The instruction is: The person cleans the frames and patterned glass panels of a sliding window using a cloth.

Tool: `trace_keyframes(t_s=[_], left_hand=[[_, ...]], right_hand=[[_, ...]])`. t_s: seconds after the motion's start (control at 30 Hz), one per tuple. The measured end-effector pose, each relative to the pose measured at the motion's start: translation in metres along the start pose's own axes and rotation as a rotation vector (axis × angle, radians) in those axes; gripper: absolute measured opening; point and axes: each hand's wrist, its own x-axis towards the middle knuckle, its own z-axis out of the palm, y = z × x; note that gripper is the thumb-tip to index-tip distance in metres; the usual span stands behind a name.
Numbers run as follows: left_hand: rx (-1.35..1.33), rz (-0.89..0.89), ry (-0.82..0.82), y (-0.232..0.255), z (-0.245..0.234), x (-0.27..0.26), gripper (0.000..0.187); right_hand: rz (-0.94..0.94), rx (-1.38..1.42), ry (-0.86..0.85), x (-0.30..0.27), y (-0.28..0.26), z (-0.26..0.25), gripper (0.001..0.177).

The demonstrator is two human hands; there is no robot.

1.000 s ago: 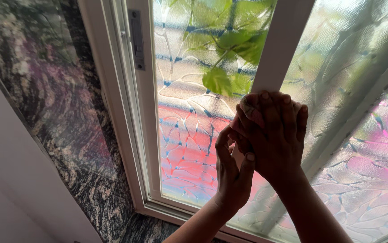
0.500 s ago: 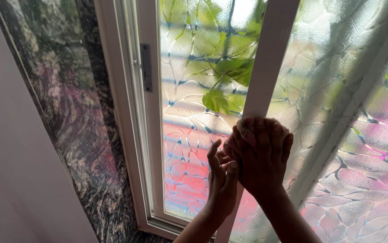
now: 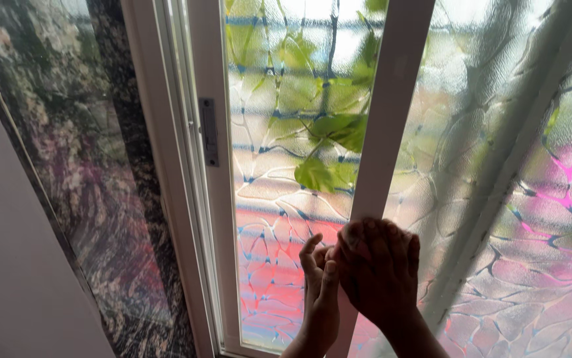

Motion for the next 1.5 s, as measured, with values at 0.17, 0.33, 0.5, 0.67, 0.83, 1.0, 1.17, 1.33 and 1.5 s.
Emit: trace_keyframes(t_s=[0.17, 0.33, 0.5, 0.67, 0.83, 1.0, 1.17, 1.33, 1.5], left_hand=[[-0.004, -0.046, 0.019, -0.002, -0.003, 0.003, 0.063], [0.121, -0.064, 0.062, -0.007, -0.003, 0.004, 0.051], [0.350, -0.071, 0.071, 0.006, 0.007, 0.008, 0.053], [0.628, 0.220, 0.178, 0.048, 0.033, 0.025, 0.067], [0.571, 0.354, 0.162, 0.096, 0.059, 0.041, 0.058], [0.546, 0.416, 0.099, 0.132, 0.069, 0.051, 0.059], [0.565, 0.575, -0.001, 0.155, 0.086, 0.064, 0.055], [0.668, 0.661, -0.066, 0.167, 0.099, 0.079, 0.054], [0.752, 0.729, -0.090, 0.178, 0.102, 0.097, 0.060]], right_hand=[[0.014, -0.051, -0.004, 0.068, 0.013, -0.006, 0.047], [-0.006, -0.086, 0.023, 0.131, 0.027, -0.018, 0.047], [-0.038, -0.070, 0.036, 0.172, 0.042, -0.030, 0.050], [-0.045, -0.054, 0.052, 0.173, 0.042, -0.030, 0.057], [-0.039, -0.069, -0.021, 0.137, 0.033, -0.030, 0.061], [-0.073, 0.009, -0.041, 0.113, 0.029, -0.037, 0.057], [-0.087, 0.002, -0.045, 0.141, 0.044, -0.042, 0.061], [-0.161, -0.113, 0.064, 0.203, 0.066, -0.047, 0.057], [-0.203, -0.105, 0.135, 0.250, 0.074, -0.058, 0.059]])
